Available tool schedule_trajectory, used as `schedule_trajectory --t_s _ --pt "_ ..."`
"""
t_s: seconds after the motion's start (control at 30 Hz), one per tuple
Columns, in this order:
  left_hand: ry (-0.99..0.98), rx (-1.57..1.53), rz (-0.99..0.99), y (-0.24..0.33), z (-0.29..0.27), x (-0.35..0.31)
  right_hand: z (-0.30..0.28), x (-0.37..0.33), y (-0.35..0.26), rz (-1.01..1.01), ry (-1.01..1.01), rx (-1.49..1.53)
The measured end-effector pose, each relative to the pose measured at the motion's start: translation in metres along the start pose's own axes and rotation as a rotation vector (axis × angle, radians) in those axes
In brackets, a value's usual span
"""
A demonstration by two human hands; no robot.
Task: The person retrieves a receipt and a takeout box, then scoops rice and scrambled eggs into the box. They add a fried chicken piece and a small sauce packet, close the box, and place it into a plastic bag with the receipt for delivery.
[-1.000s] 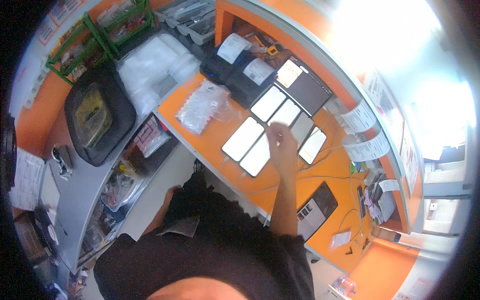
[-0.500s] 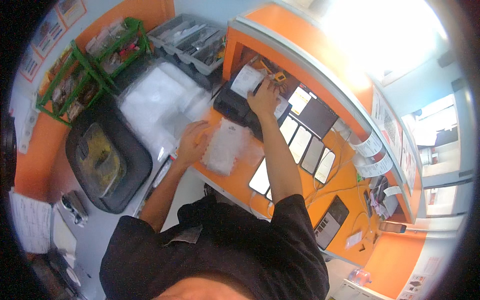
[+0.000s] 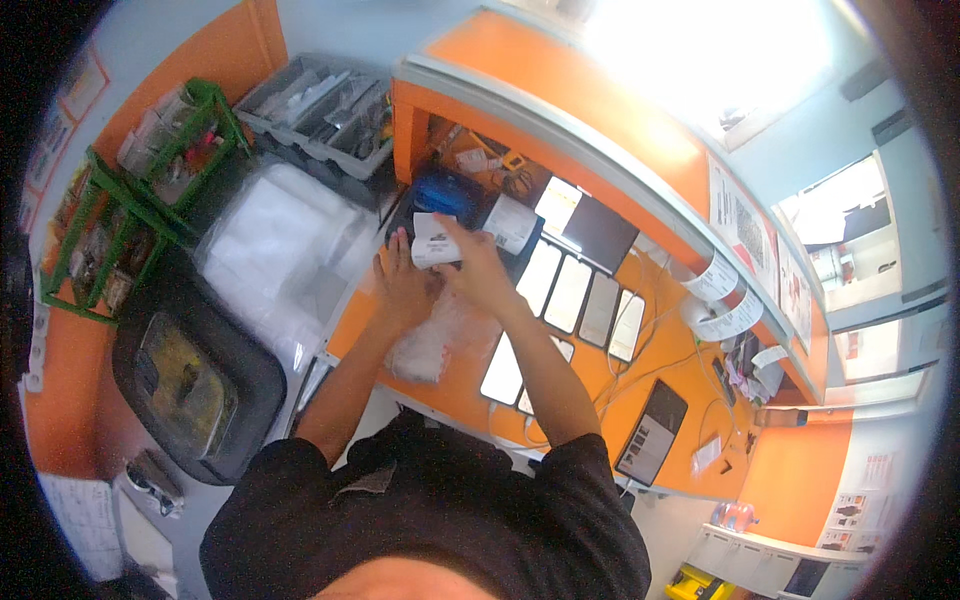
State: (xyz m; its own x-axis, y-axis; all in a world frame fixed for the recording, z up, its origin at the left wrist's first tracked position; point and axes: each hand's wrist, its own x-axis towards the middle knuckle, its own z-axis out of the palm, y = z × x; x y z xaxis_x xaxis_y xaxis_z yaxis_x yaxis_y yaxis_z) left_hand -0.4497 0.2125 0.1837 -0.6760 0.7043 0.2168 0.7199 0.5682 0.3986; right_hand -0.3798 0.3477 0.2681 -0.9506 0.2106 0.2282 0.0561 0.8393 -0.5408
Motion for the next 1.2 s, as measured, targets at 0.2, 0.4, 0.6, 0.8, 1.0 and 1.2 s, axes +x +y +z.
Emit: schedule_trajectory --t_s 0.2,0.4,0.6,0.8,1.0,1.2 --pt "0.038 -0.039 -0.003 -0.003 -0.009 -0.002 -0.057 -0.100 -0.017 0.235 0.230 0.433" --pt "0.263 -0.555 0.057 0.002 -0.044 -0.055 -0.047 -0.220 -0.016 0.527 0.657 0.663" --pt "-0.054 -1.067 -0.048 0.068 -0.097 -0.151 -0.025 -0.229 -0.031 0.447 0.258 0.978" --pt "-0.283 -1.301 -0.377 0.075 -0.142 -0.238 -0.002 -0.160 -0.108 0.137 -0.273 1.143" --pt "0.126 -1.334 -0.490 0.050 -0.165 -0.311 0.041 -0.121 -0.195 -0.045 -0.463 1.053" --pt "0.476 -1.367 -0.706 0.019 -0.201 -0.390 0.093 -0.084 -0.311 -0.577 -0.778 0.771"
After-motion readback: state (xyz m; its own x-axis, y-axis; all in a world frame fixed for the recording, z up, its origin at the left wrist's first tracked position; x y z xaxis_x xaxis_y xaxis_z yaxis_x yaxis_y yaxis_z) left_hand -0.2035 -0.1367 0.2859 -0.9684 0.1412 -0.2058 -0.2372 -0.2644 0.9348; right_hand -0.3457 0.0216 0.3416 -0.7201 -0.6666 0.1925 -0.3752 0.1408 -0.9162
